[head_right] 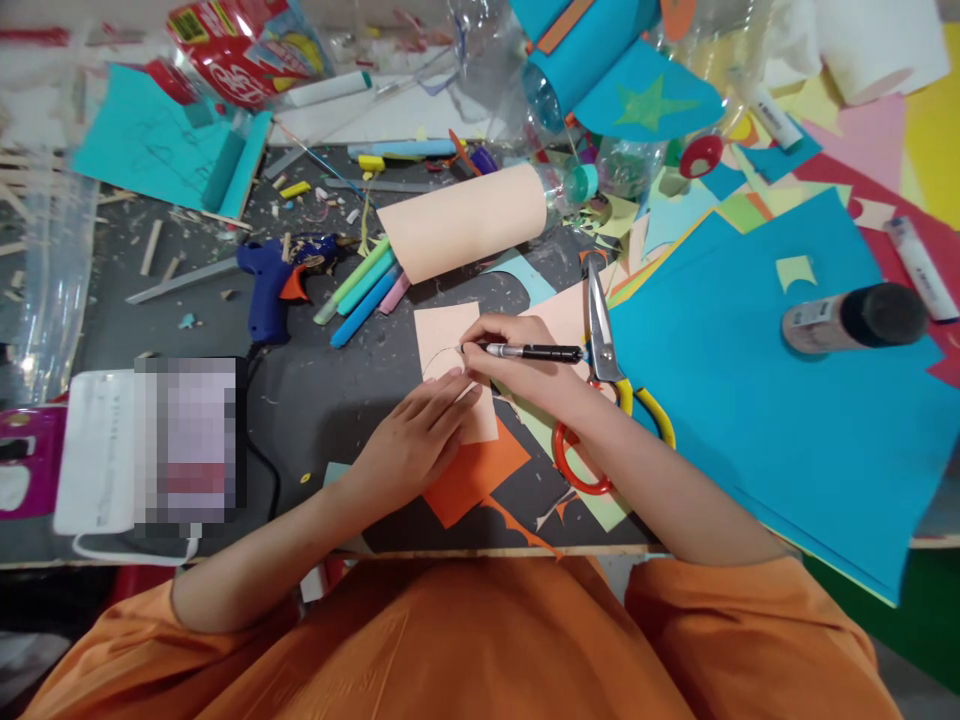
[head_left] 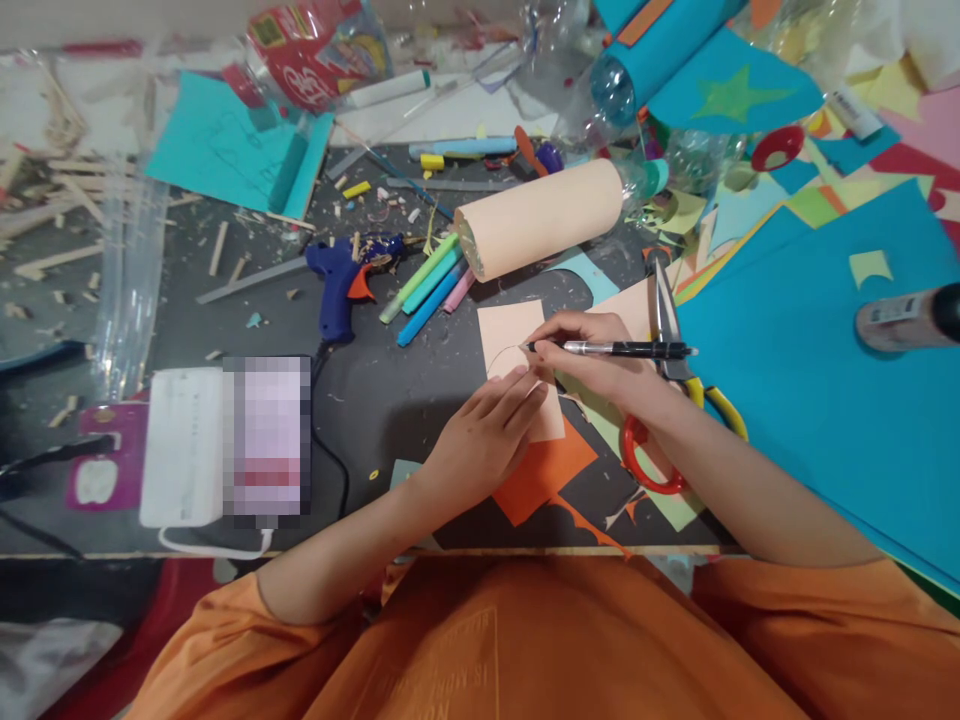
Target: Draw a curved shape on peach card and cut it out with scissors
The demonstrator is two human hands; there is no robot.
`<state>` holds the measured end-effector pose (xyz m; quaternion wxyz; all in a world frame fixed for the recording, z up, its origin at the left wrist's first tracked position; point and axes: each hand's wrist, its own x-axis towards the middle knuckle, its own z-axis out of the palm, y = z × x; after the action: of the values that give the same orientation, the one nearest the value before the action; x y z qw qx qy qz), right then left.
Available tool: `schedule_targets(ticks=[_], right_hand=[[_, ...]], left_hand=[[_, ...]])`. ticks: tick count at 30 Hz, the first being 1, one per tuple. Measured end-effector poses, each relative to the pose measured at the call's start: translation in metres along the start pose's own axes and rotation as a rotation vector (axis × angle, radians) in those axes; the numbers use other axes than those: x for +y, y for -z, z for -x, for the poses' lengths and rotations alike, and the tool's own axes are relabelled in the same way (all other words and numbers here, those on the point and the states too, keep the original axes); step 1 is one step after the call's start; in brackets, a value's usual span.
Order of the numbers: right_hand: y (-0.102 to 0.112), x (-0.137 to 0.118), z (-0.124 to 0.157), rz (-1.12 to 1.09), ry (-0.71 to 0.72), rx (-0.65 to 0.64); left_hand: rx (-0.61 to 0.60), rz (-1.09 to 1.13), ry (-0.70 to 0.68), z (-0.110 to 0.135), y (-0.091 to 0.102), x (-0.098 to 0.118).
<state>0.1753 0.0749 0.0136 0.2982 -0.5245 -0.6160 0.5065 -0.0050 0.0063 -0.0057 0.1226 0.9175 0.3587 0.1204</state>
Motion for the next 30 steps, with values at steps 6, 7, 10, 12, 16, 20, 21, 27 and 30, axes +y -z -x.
schedule_targets(ticks=[6,7,10,12,16,20,21,27,30], right_hand=[[-0.0006,-0.0010,0.0006,0.007,-0.005,0.013],[-0.0006,-0.0011,0.0009,0.001,-0.008,0.011],[-0.0003,-0.0006,0.0017,0.015,-0.003,0.021],[-0.0001,0.0002,0.0019,0.029,-0.005,0.026],[0.0001,0.0028,0.0020,0.041,0.003,0.026],[0.0013,0.0051,0.0019,0.058,0.024,0.155],[0.0017,0.0053,0.0017,0.053,0.021,0.192],[0.0023,0.0062,0.0006,0.050,0.046,0.103],[0.0022,0.0069,0.0009,0.054,0.030,0.073]], left_hand=[[0.012,-0.009,-0.003,-0.0004,0.0005,-0.0001],[0.011,-0.010,-0.001,-0.0003,0.0005,-0.0002],[0.006,0.003,-0.001,0.0003,0.0001,-0.0005],[-0.004,0.026,0.000,0.0006,-0.0002,-0.0007],[-0.019,0.048,0.014,0.0008,-0.0006,-0.0009],[-0.004,0.022,-0.005,0.0006,-0.0005,-0.0013],[0.003,0.013,-0.012,0.0005,-0.0004,-0.0014],[-0.008,0.015,-0.004,0.0003,0.0005,-0.0009],[-0.015,0.020,0.006,0.0003,0.0005,-0.0006]])
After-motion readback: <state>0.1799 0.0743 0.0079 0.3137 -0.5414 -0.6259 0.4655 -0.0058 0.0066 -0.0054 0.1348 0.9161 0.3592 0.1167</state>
